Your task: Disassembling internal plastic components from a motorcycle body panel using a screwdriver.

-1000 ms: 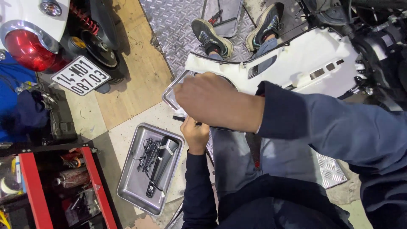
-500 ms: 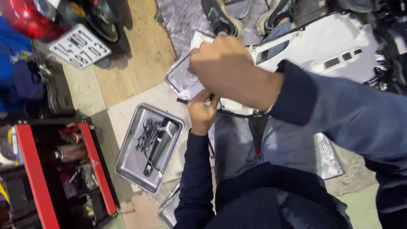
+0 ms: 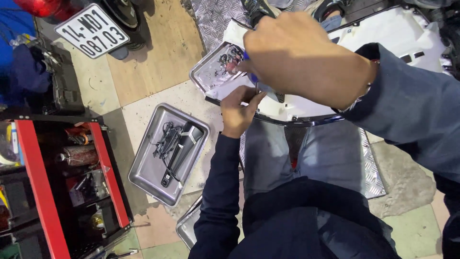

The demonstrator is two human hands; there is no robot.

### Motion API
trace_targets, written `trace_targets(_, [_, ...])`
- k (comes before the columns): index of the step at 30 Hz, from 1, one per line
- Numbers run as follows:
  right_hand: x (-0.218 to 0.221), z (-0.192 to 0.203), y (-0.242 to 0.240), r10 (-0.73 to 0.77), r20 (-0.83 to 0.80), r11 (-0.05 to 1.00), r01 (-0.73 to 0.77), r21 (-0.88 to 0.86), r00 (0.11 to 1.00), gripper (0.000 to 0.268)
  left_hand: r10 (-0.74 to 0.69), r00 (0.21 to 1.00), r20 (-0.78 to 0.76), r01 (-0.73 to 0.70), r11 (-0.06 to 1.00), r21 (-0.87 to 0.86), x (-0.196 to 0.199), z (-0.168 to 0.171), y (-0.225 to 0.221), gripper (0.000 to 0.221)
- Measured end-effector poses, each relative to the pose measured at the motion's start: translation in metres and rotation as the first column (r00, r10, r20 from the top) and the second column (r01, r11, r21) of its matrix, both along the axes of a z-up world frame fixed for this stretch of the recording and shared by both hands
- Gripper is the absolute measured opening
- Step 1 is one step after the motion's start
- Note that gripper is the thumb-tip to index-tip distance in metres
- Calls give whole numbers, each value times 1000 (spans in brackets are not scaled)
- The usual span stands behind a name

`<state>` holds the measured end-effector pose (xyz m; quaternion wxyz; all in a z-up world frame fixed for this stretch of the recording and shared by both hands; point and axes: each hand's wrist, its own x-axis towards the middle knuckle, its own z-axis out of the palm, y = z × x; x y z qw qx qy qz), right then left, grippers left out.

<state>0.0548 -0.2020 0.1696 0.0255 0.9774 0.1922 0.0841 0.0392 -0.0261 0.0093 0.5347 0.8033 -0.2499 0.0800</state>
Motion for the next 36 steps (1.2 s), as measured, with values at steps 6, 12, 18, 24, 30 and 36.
trace_targets(6, [-2, 25, -8, 162, -192, 957, -106, 271, 968, 36, 12, 996, -84, -12, 1000, -2, 3, 0, 2, 16])
trace_targets(12, [28, -14, -20, 164, -231, 905, -53, 423, 959, 42, -115, 993, -42, 117, 990, 72, 22, -17, 13, 23])
trace_targets(18, [36, -103, -19, 219, 44, 497, -150, 855, 975, 60, -180, 938, -297, 159, 983, -94, 31, -37, 10, 22])
trace_targets(24, [-1, -182, 23, -84, -143, 275, 161, 948, 986, 19, -3, 992, -127, -14, 991, -132, 33, -68, 2, 11])
trace_targets(30, [-10, -171, 33, -255, -103, 347, 190, 918, 961, 4, 171, 944, -281, -199, 977, -74, 27, -71, 0, 19])
trace_targets(36, [-16, -153, 39, -108, -9, 371, 49, 927, 994, 12, -24, 981, -190, 41, 996, 83, 14, -81, 16, 14])
